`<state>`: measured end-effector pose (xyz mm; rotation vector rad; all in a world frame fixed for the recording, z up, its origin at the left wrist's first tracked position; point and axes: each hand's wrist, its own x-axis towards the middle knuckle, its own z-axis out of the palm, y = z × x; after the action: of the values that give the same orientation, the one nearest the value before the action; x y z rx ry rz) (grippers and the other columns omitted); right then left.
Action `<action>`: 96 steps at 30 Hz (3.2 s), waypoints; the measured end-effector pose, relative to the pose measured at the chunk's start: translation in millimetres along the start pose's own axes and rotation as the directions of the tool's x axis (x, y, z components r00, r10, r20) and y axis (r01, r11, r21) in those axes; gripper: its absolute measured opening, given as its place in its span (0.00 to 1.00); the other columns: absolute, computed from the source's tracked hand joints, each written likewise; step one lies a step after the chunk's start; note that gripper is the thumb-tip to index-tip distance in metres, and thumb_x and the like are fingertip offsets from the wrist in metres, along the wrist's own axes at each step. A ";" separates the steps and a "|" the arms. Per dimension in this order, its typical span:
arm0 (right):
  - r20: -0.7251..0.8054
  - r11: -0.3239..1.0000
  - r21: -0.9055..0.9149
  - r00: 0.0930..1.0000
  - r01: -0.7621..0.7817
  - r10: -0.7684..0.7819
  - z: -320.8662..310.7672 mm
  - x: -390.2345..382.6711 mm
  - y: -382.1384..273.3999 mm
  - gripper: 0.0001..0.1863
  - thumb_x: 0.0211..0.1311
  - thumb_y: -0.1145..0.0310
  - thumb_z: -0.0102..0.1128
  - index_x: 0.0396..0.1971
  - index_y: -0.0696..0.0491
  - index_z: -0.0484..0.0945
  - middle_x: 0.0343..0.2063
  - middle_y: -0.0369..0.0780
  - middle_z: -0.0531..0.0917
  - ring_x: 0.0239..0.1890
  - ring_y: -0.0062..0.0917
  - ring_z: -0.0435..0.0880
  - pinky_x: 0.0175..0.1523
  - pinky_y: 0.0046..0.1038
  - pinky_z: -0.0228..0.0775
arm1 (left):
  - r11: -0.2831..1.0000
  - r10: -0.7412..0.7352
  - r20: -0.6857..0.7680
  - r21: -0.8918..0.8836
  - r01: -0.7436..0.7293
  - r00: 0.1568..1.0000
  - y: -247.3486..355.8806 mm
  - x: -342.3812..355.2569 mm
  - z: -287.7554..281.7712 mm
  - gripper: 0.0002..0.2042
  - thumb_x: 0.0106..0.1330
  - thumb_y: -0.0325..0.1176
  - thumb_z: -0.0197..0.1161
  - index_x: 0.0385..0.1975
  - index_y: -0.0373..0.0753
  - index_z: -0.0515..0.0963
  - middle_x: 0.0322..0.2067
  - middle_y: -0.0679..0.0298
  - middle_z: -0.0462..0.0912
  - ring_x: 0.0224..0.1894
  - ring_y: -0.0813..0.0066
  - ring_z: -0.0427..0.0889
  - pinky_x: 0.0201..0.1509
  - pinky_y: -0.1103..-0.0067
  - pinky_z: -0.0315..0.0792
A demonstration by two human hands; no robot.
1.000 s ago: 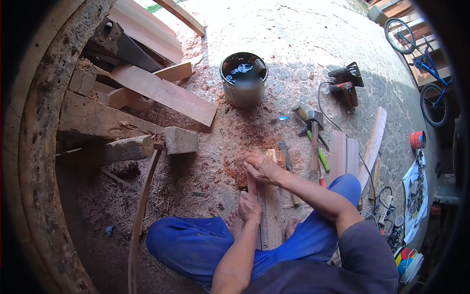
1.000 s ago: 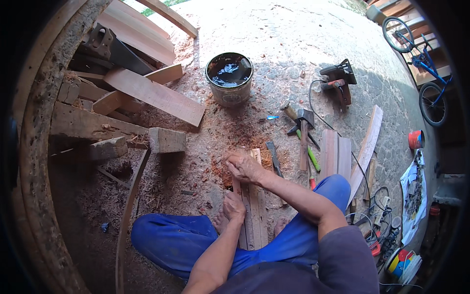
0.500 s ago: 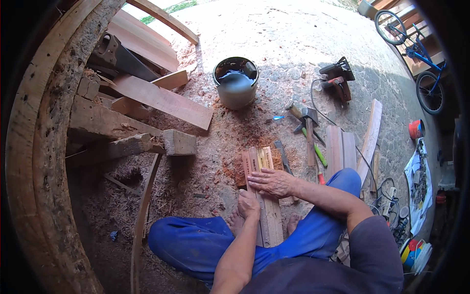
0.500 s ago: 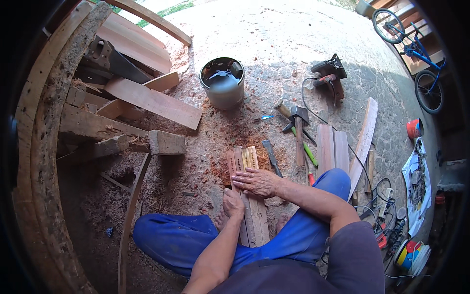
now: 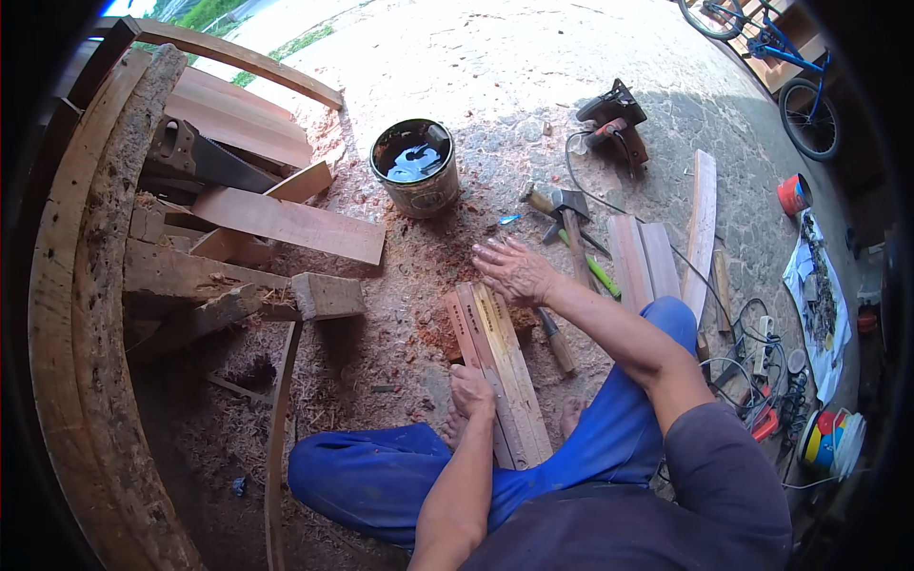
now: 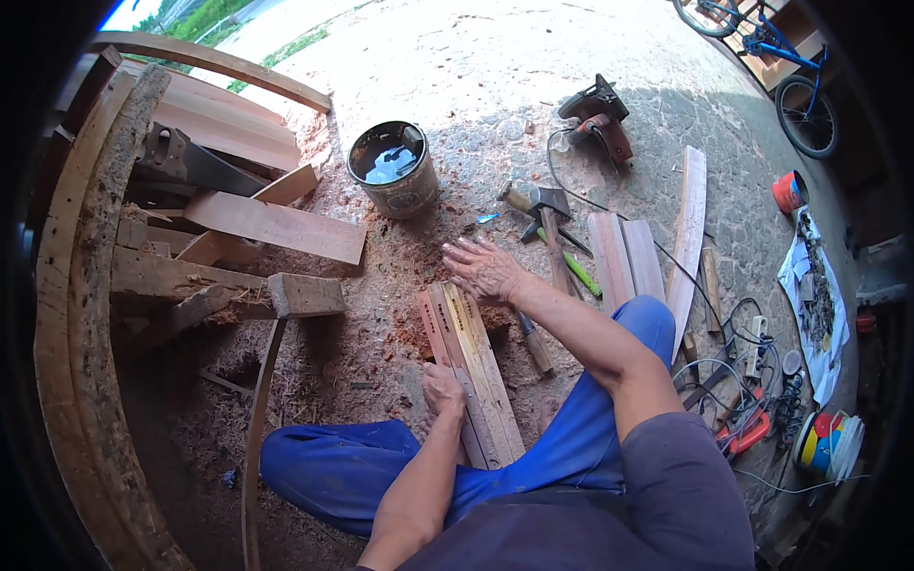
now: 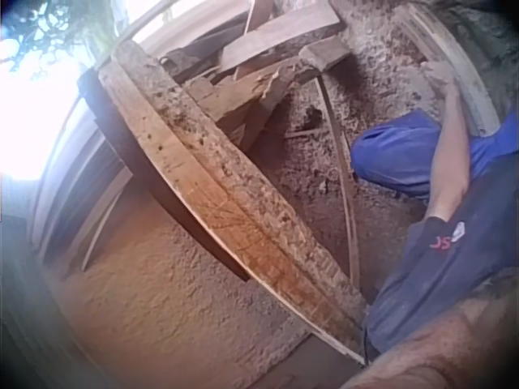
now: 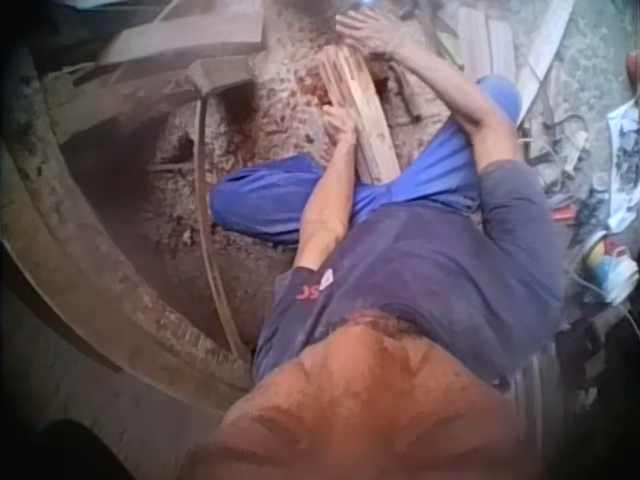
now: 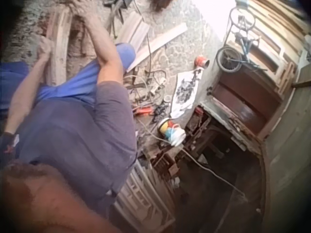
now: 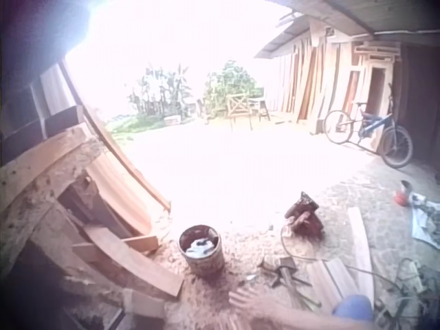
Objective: The person sands a wooden component using a power sander, rubs a liquid substance from a metal can onto another wood piece with their hand, and then carves or splits wood by striking an axe with a hammer.
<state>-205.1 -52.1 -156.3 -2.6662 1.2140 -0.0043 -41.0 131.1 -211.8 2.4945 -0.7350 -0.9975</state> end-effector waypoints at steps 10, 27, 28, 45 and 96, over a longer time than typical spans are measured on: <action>0.147 -0.005 0.986 0.865 -0.165 0.479 -29.3 -65.1 -12.3 0.25 0.72 0.53 0.51 0.59 0.55 0.74 0.51 0.48 0.82 0.53 0.36 0.83 0.58 0.34 0.72 | 0.998 0.057 -0.019 0.007 -0.057 0.998 -10.6 4.3 2.2 0.30 0.75 0.49 0.32 0.41 0.28 0.78 0.44 0.36 0.81 0.50 0.34 0.78 0.54 0.52 0.68; 0.624 -0.023 0.699 0.594 -0.715 0.508 83.7 -133.2 -111.0 0.30 0.73 0.43 0.44 0.36 0.57 0.80 0.22 0.37 0.79 0.26 0.27 0.78 0.35 0.31 0.72 | 0.996 -0.081 0.064 -0.031 0.084 0.995 -11.0 -5.7 -6.3 0.35 0.76 0.58 0.31 0.56 0.32 0.76 0.54 0.37 0.78 0.59 0.35 0.73 0.65 0.58 0.63; 0.604 -0.063 0.725 0.590 -0.686 0.535 83.3 -128.0 -112.1 0.28 0.73 0.44 0.47 0.35 0.57 0.80 0.22 0.37 0.78 0.25 0.27 0.76 0.34 0.32 0.71 | 0.998 -0.054 0.048 -0.038 0.056 0.997 -13.1 -4.3 -5.9 0.35 0.76 0.57 0.31 0.56 0.32 0.77 0.53 0.38 0.78 0.58 0.35 0.73 0.65 0.58 0.63; -0.261 0.591 0.594 0.565 -0.545 0.783 -51.0 -140.0 -75.0 0.21 0.59 0.59 0.67 0.48 0.55 0.76 0.43 0.52 0.80 0.48 0.38 0.81 0.53 0.36 0.72 | 0.952 0.235 -0.272 -0.128 -0.277 0.933 -19.8 7.6 7.2 0.24 0.73 0.43 0.48 0.60 0.30 0.67 0.58 0.41 0.71 0.61 0.45 0.69 0.65 0.60 0.62; 0.147 0.581 0.283 0.633 -0.763 0.760 18.9 -73.7 193.5 0.21 0.54 0.56 0.61 0.40 0.57 0.84 0.42 0.56 0.85 0.50 0.45 0.84 0.56 0.41 0.74 | 0.581 0.807 0.423 -0.450 -0.678 0.412 205.5 105.9 -125.2 0.14 0.75 0.36 0.57 0.54 0.34 0.77 0.37 0.65 0.82 0.33 0.81 0.79 0.37 0.82 0.75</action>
<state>-396.3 -116.9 -205.8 -1.6706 2.0582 -0.0497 45.2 -79.4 -79.8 1.2943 -1.6517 -1.3551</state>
